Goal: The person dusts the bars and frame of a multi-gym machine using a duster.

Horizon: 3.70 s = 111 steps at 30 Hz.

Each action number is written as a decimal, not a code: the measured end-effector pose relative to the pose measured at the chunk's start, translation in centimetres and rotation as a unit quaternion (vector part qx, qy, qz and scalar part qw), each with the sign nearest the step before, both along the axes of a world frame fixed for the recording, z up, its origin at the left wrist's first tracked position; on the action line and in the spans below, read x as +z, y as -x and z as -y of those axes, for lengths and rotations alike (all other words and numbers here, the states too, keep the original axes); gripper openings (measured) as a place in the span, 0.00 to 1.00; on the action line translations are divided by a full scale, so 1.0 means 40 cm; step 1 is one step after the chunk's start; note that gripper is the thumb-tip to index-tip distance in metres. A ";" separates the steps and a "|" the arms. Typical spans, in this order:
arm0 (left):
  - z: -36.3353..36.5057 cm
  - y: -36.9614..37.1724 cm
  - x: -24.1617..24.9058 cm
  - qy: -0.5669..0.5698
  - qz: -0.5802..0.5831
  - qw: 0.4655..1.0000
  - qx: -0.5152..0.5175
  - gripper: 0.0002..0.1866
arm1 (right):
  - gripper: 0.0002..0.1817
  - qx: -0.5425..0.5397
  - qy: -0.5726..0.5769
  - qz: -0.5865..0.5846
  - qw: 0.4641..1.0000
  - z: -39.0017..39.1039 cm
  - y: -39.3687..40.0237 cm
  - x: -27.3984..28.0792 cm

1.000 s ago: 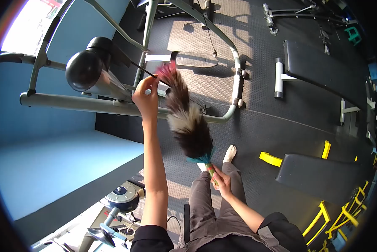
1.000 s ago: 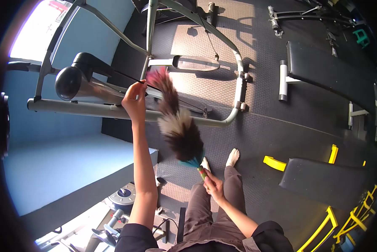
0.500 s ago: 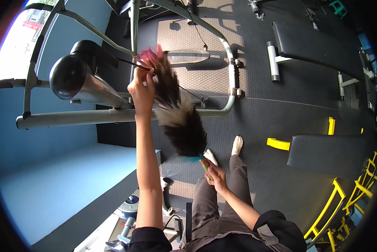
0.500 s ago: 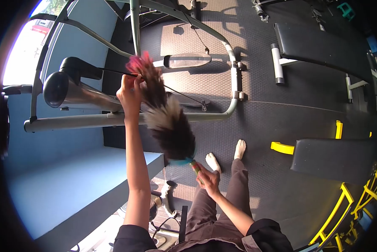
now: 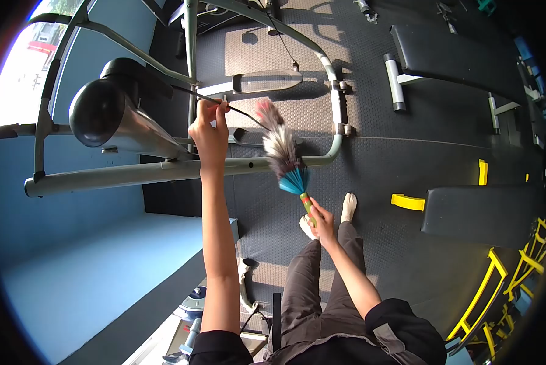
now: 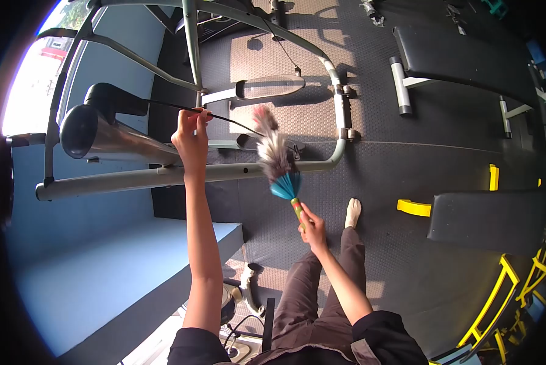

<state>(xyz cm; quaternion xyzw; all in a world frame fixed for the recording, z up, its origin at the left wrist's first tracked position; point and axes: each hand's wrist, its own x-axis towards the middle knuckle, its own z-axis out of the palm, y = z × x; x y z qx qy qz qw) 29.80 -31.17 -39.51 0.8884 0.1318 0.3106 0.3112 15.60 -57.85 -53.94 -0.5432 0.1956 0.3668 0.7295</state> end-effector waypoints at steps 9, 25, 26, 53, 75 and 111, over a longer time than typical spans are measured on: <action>0.001 0.007 0.007 -0.015 -0.010 1.000 -0.001 0.05 | 0.24 0.039 -0.139 -0.034 0.989 0.104 0.048 -0.031; 0.027 0.005 0.019 0.019 -0.010 1.000 -0.003 0.06 | 0.21 0.046 -0.110 -0.010 0.993 0.060 -0.079 0.179; 0.033 0.007 0.024 0.016 -0.013 1.000 -0.003 0.06 | 0.21 0.046 -0.111 -0.008 0.993 0.075 -0.063 0.189; 0.063 0.040 0.038 -0.026 -0.068 0.996 0.048 0.04 | 0.24 0.104 -0.264 -0.086 0.955 0.102 -0.062 0.277; 0.049 0.051 0.161 0.066 0.040 0.996 0.047 0.11 | 0.18 0.075 0.134 0.022 0.988 0.404 0.097 0.116; 0.011 0.036 0.168 -0.100 0.104 0.989 0.040 0.07 | 0.18 0.094 0.002 0.340 0.936 0.162 -0.101 0.242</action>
